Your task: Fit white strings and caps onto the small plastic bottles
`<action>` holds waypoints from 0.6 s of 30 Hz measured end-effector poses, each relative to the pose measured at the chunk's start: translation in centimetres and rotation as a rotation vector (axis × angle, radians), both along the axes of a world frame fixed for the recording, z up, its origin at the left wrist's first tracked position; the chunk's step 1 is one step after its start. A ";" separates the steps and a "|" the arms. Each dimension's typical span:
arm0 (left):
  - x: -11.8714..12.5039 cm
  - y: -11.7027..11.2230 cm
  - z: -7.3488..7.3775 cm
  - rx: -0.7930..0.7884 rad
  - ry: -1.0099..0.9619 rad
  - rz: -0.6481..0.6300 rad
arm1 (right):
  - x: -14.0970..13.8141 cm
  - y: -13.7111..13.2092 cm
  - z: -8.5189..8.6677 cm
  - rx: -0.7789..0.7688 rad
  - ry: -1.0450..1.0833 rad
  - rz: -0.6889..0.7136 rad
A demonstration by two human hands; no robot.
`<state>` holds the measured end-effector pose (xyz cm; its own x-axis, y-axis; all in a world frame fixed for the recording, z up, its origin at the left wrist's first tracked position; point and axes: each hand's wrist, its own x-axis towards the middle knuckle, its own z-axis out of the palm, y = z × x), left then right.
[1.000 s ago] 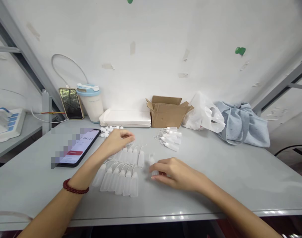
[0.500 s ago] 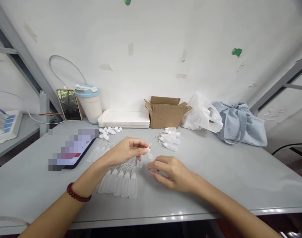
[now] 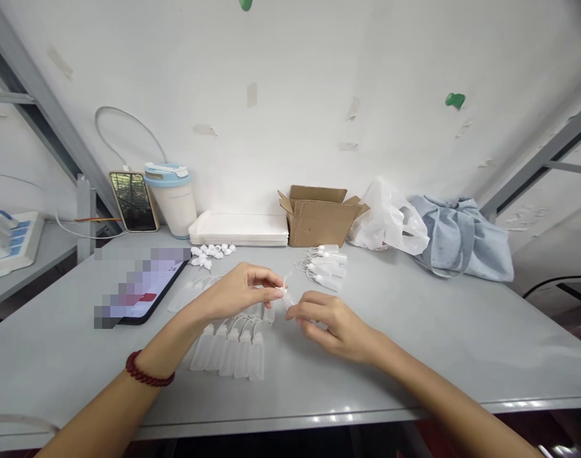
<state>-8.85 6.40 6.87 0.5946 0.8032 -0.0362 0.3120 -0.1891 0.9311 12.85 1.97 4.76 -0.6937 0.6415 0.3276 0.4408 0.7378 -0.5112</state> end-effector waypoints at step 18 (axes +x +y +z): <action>0.9 -0.2 -0.5 0.095 -0.187 0.097 | -0.8 0.7 -0.2 -0.984 0.747 -0.119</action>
<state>-7.98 6.22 6.35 0.5036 0.8515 0.1458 0.1572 -0.2563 0.9537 12.10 2.65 4.53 -0.4648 0.8845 -0.0388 -0.1589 -0.1265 -0.9792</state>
